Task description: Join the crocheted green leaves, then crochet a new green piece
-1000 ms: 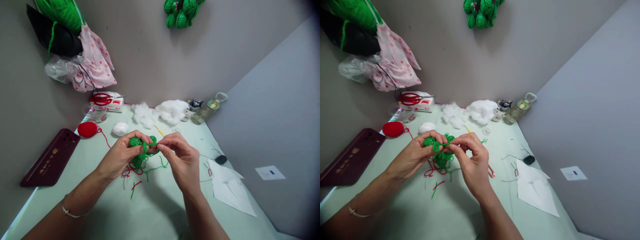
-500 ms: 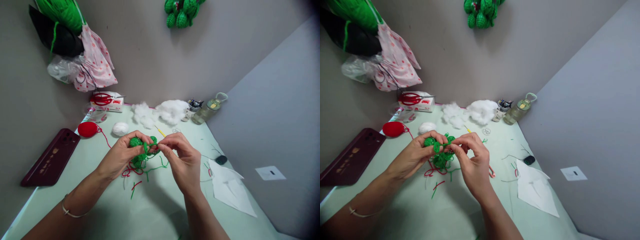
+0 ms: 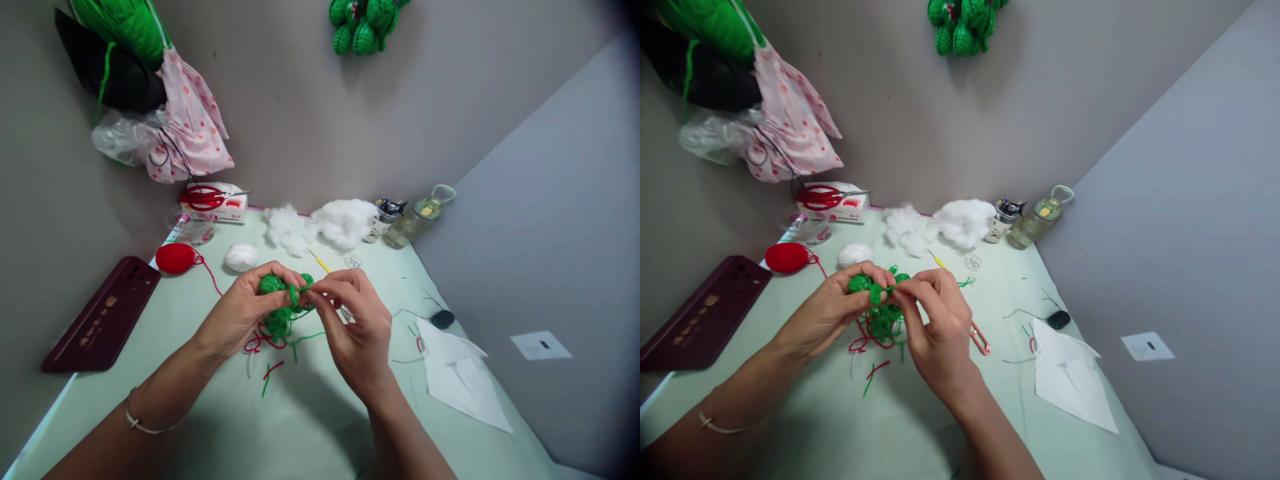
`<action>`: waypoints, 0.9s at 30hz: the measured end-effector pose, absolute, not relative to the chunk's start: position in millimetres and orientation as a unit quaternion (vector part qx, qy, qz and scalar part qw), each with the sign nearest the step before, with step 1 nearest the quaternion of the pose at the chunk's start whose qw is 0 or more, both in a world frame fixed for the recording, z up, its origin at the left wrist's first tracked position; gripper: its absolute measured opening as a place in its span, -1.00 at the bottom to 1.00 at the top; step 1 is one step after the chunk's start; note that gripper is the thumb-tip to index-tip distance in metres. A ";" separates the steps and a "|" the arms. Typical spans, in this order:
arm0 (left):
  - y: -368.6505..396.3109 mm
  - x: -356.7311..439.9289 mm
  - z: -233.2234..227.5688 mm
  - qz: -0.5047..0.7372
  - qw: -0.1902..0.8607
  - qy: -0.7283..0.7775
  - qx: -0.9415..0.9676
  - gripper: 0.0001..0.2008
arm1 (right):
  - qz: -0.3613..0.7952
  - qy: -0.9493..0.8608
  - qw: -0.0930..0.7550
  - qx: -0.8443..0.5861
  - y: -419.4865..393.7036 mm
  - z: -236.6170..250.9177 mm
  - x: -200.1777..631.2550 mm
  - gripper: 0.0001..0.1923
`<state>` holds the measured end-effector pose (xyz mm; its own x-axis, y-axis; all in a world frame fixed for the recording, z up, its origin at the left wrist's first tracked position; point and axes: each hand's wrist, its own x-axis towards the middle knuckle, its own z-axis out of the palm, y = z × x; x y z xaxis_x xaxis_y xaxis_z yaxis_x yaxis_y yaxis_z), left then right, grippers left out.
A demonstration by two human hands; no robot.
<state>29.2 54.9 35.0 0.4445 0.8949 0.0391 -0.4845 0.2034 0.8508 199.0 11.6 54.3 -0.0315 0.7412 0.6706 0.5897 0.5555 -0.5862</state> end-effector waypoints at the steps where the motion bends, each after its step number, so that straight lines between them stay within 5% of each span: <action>1: 55.1 29.1 34.3 0.466 0.736 0.244 0.426 -0.91 | 0.076 -0.717 0.511 -0.467 12.0 53.5 198.7 -0.86; 9: 55.9 26.5 33.6 0.426 0.758 0.274 0.411 -0.77 | 0.297 -0.696 0.458 -0.466 16.0 63.3 210.9 -0.84; 18: 55.8 29.4 36.4 0.434 0.768 0.273 0.383 -0.75 | 0.194 -0.752 0.395 -0.491 11.8 62.6 208.7 -0.73; 27: 59.1 25.8 36.3 0.440 0.777 0.280 0.354 -0.86 | 0.364 -0.686 0.422 -0.467 20.4 60.8 216.2 -0.77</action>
